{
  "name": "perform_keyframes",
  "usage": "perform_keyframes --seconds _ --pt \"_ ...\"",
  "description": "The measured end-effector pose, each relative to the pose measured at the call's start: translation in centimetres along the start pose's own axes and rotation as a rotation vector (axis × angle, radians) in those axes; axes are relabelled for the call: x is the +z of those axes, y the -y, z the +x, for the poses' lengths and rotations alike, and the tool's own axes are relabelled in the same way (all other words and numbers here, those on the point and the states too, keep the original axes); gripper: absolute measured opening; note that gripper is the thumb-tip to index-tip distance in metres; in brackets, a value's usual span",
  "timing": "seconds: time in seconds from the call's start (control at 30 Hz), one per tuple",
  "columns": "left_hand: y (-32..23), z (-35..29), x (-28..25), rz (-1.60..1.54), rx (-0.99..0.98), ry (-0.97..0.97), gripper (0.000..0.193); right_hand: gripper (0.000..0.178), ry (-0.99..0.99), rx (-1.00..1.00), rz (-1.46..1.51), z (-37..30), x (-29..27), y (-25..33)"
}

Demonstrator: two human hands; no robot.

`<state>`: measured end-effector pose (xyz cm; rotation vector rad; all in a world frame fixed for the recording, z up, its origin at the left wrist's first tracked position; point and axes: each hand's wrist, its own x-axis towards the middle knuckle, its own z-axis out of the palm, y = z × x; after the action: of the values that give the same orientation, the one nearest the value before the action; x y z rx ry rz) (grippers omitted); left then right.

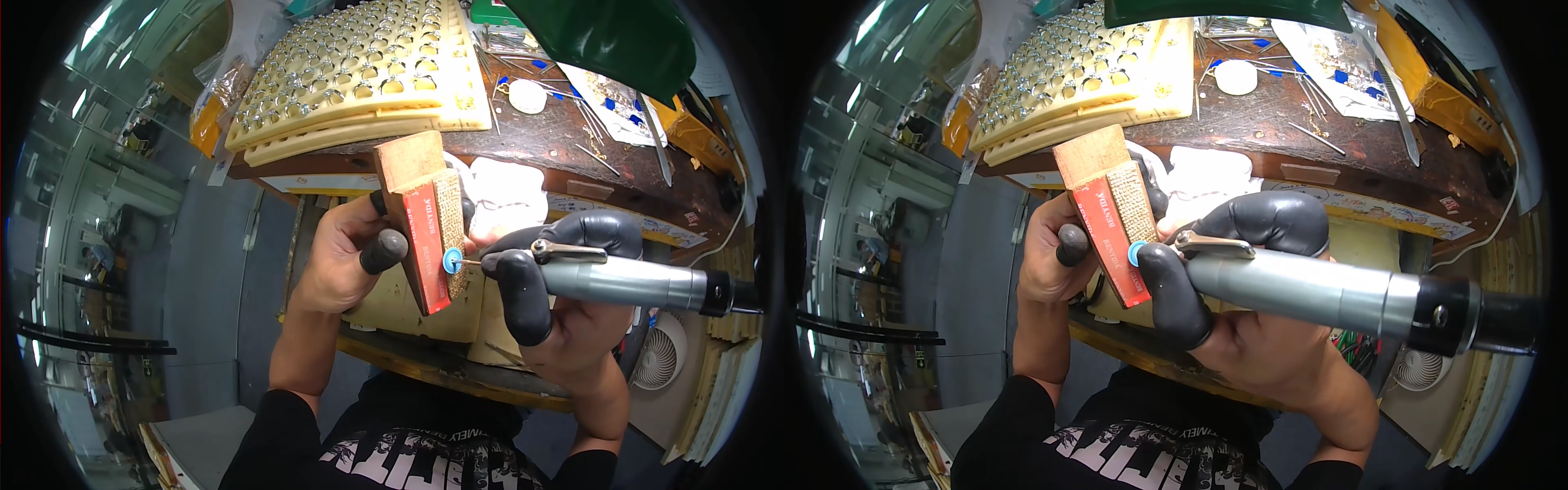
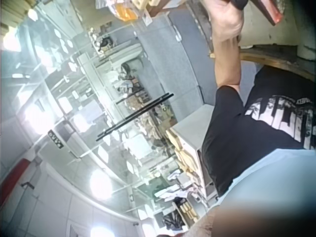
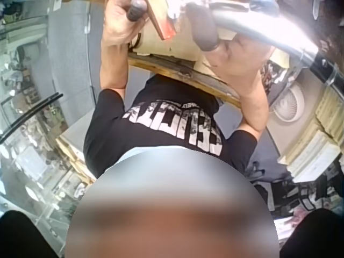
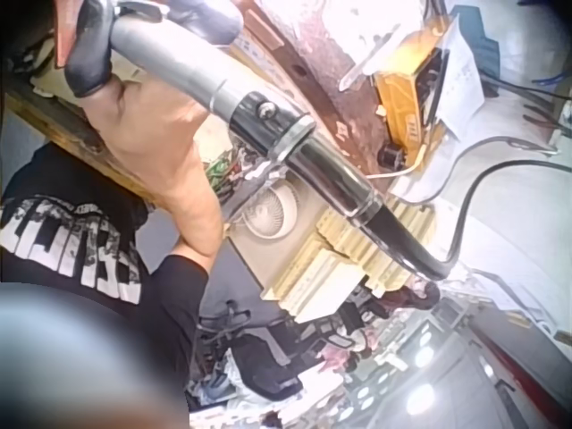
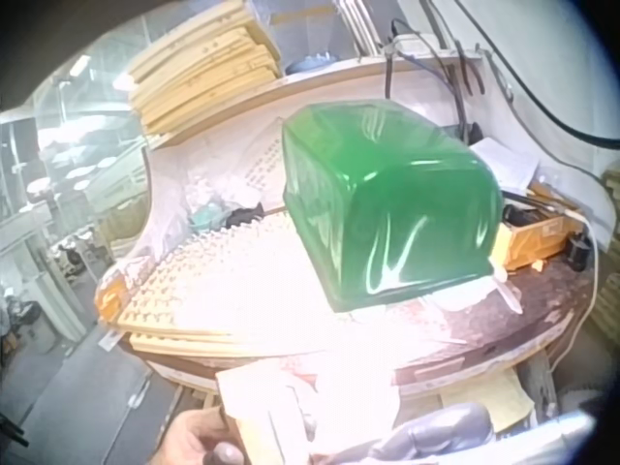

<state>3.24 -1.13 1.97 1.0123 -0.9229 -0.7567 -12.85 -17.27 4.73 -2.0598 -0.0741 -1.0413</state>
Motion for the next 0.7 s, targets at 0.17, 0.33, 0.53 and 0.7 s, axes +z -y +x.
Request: perform_keyframes --seconds 0.17,0.33,0.53,0.7 --pt "0.0 -0.01 -0.14 0.023 -0.02 -0.007 0.054 0.009 0.005 -0.013 0.006 -0.14 0.19 -0.17" --pt "-0.32 0.06 -0.01 0.039 -0.014 -0.007 0.053 0.008 -0.006 -0.02 -0.015 -0.05 0.13 -0.25" --pt "-0.4 0.08 0.09 0.043 -0.015 -0.006 0.053 0.009 0.008 -0.026 -0.007 0.2 0.01 0.02" --pt "-0.18 0.03 0.25 0.025 -0.022 -0.017 0.053 0.007 -0.011 -0.003 0.06 -0.26 0.26 -0.32"
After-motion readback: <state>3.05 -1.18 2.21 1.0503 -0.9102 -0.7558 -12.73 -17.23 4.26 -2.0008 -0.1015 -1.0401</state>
